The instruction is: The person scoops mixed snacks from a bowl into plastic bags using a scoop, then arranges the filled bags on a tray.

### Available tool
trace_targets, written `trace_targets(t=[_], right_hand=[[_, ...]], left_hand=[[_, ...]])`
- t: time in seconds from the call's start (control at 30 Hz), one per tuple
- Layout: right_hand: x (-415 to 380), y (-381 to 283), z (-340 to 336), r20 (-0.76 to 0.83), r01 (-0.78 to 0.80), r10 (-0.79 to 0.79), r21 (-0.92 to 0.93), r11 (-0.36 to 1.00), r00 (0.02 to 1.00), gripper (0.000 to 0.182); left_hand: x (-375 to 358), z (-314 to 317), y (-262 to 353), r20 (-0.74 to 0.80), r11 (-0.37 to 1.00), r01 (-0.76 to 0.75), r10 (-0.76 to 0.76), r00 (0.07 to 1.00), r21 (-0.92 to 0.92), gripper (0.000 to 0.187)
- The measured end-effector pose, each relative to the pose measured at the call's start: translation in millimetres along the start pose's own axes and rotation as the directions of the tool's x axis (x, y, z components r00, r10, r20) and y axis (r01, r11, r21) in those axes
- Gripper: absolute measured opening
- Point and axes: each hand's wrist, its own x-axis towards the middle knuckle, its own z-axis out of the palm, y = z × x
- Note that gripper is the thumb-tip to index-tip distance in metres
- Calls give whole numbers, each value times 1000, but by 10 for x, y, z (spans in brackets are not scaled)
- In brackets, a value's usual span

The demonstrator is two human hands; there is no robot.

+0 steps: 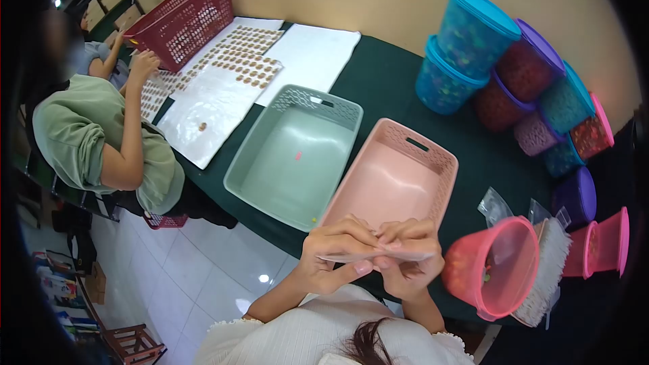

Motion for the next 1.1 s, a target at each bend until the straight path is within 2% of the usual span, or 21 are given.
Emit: trace_targets(t=[0.1, 0.17, 0.2, 0.23, 0.27, 0.33, 0.37, 0.43, 0.5, 0.53, 0.6, 0.67, 0.73, 0.8, 0.83, 0.87, 0.93, 0.97, 1.03, 1.1], right_hand=[[62, 322, 290, -31, 29, -28, 36, 999, 999, 24], [107, 402, 430, -79, 36, -31, 69, 997, 996, 22], [145, 436, 456, -21, 46, -45, 30, 998, 999, 21], [185, 460, 480, 42, 60, -59, -12, 998, 997, 20], [237, 457, 511, 38, 66, -66, -21, 998, 997, 20], [341, 411, 563, 135, -24, 18, 42, 999, 991, 17], [374, 406, 578, 136, -18, 13, 39, 999, 991, 17], [434, 411, 568, 247, -180, 156, 75, 981, 956, 12], [464, 448, 496, 321, -186, 175, 4, 983, 931, 12], [460, 471, 475, 385, -194, 206, -70, 978, 900, 13], [415, 526, 474, 386, -178, 208, -113, 977, 899, 14], [383, 586, 482, 376, -165, 216, -162, 973, 901, 15], [361, 647, 517, 339, -216, 294, -248, 944, 894, 13], [322, 714, 496, 334, -249, 342, -292, 924, 878, 15], [305, 736, 473, 345, -273, 385, -330, 903, 856, 16], [298, 752, 449, 336, -269, 382, -338, 902, 861, 16], [235, 749, 411, 402, -91, 303, -467, 880, 864, 19], [212, 745, 408, 395, -98, 310, -472, 876, 865, 19], [178, 751, 431, 314, 7, 200, -552, 834, 928, 17], [79, 845, 439, 285, 5, 177, -540, 842, 942, 18]], left_hand=[[90, -321, 29, -48, 997, -25, 28, 998, 77, 11], [154, -466, 130, -80, 973, 89, -73, 994, 212, 10], [178, -568, 137, -69, 972, 92, -79, 994, 214, 10], [206, -682, 134, -69, 942, 24, -1, 998, 334, 9], [240, -772, 135, -59, 894, -47, 82, 995, 445, 10], [258, -882, 157, -91, 907, -90, 139, 986, 412, 10], [252, -933, 175, -135, 913, -122, 188, 973, 389, 12], [248, -1070, 176, -140, 926, -119, 179, 974, 359, 15], [254, -1212, 178, -69, 957, -36, 58, 996, 287, 13], [240, -1252, 170, -70, 957, -43, 65, 995, 288, 13], [187, -1303, 146, -29, 967, 61, -55, 998, 249, 10], [145, -1397, 76, -13, 969, 82, -81, 997, 234, 9], [153, -1492, 90, 17, 970, 107, -113, 993, 219, 9], [197, -1591, 131, 132, 844, 100, -198, 971, 527, 11], [200, -1603, 125, 145, 848, 97, -199, 969, 521, 11], [213, -1613, 106, 145, 808, 91, -214, 966, 582, 12], [194, -1599, 63, 145, 767, 93, -237, 961, 634, 13], [191, -1594, 35, 124, 752, 77, -207, 970, 654, 13], [150, -1605, -39, 107, 737, 63, -182, 977, 673, 14], [105, -1660, -142, 47, 768, 20, -65, 997, 640, 15]])
